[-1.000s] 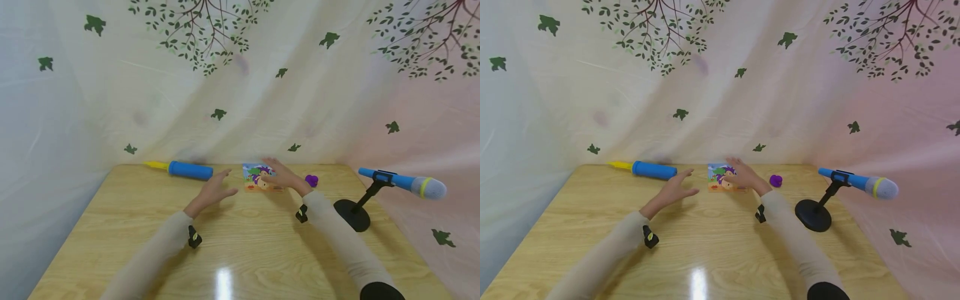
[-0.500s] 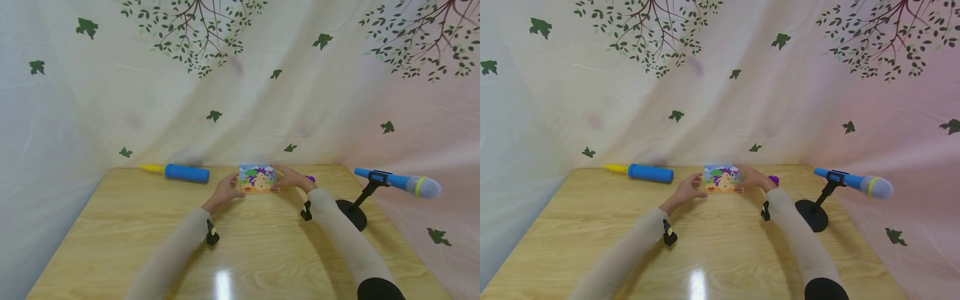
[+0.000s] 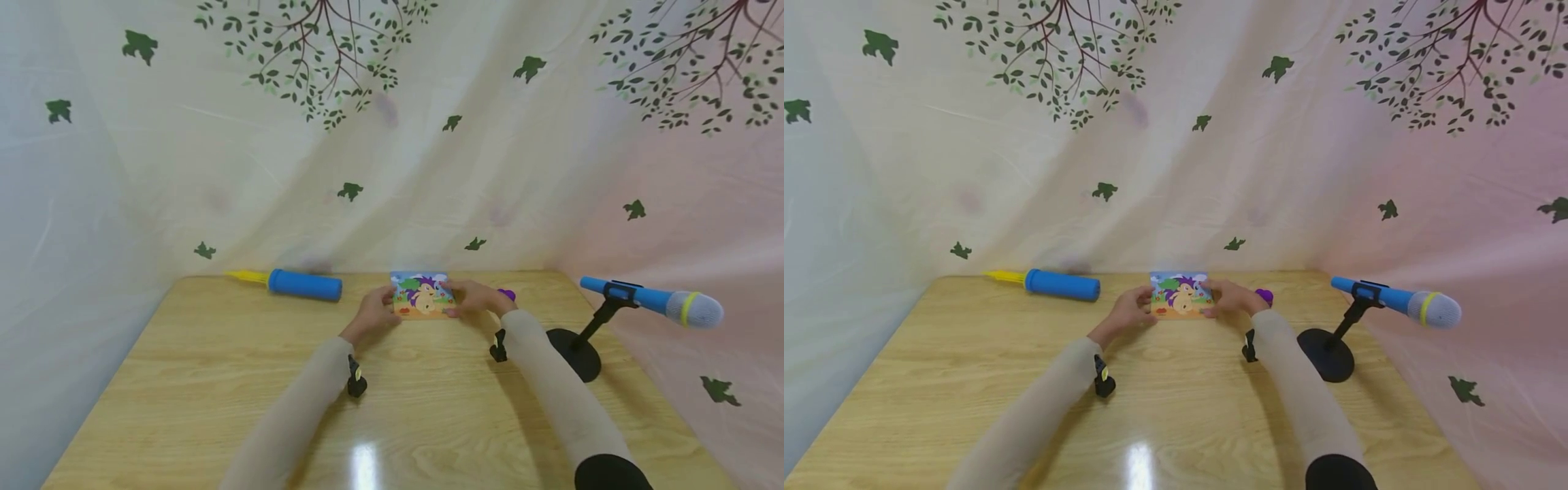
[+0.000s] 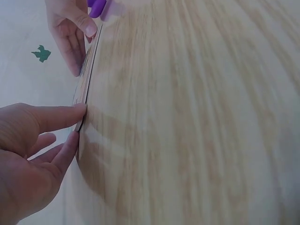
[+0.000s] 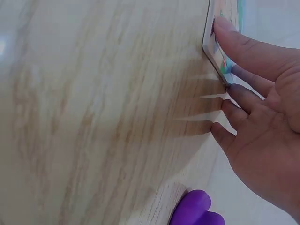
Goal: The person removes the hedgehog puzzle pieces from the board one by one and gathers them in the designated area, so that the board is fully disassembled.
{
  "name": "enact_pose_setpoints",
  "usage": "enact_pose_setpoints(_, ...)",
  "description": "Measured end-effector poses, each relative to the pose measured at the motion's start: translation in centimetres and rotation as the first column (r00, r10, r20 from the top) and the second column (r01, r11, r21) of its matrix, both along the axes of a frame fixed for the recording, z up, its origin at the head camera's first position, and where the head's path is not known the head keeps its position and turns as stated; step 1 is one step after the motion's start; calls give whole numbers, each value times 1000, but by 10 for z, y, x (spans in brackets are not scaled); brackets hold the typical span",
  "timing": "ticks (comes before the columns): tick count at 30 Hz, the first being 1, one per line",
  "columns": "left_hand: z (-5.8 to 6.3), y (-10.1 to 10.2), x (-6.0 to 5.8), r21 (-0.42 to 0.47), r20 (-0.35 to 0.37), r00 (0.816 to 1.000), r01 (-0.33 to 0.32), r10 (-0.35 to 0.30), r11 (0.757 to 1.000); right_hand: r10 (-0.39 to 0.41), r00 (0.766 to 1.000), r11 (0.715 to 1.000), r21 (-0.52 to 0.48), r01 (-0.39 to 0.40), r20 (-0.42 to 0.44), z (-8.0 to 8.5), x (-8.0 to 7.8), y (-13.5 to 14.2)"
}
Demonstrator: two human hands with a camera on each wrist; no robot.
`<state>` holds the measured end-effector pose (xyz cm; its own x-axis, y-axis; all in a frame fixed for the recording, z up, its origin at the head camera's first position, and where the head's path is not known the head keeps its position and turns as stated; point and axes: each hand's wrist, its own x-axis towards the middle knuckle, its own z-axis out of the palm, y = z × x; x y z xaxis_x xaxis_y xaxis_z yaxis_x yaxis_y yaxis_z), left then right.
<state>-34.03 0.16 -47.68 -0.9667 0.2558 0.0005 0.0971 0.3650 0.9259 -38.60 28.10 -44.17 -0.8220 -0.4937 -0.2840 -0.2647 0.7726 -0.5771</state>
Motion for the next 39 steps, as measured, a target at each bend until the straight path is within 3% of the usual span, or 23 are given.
enact_pose_setpoints(3,0,-3,3,-10,26,1000,-7,7,1000,0,1000,1000,-11,0,8,1,4,-2)
enact_pose_setpoints(13,6,-26,13,-175,-51,999,6,-15,985,19,998,999,47,-16,-57,2,21,-17)
enact_pose_setpoints(20,12,-46,25,-329,-91,986,101,-137,939,95,989,995,48,-90,-113,-2,39,-31)
enact_pose_setpoints(28,14,-67,54,-400,-28,993,93,-113,912,130,984,991,38,-126,-120,-10,66,-48)
enact_pose_setpoints(39,20,-102,91,-502,-69,981,125,-184,856,146,974,988,68,-136,-174,-8,106,-83)
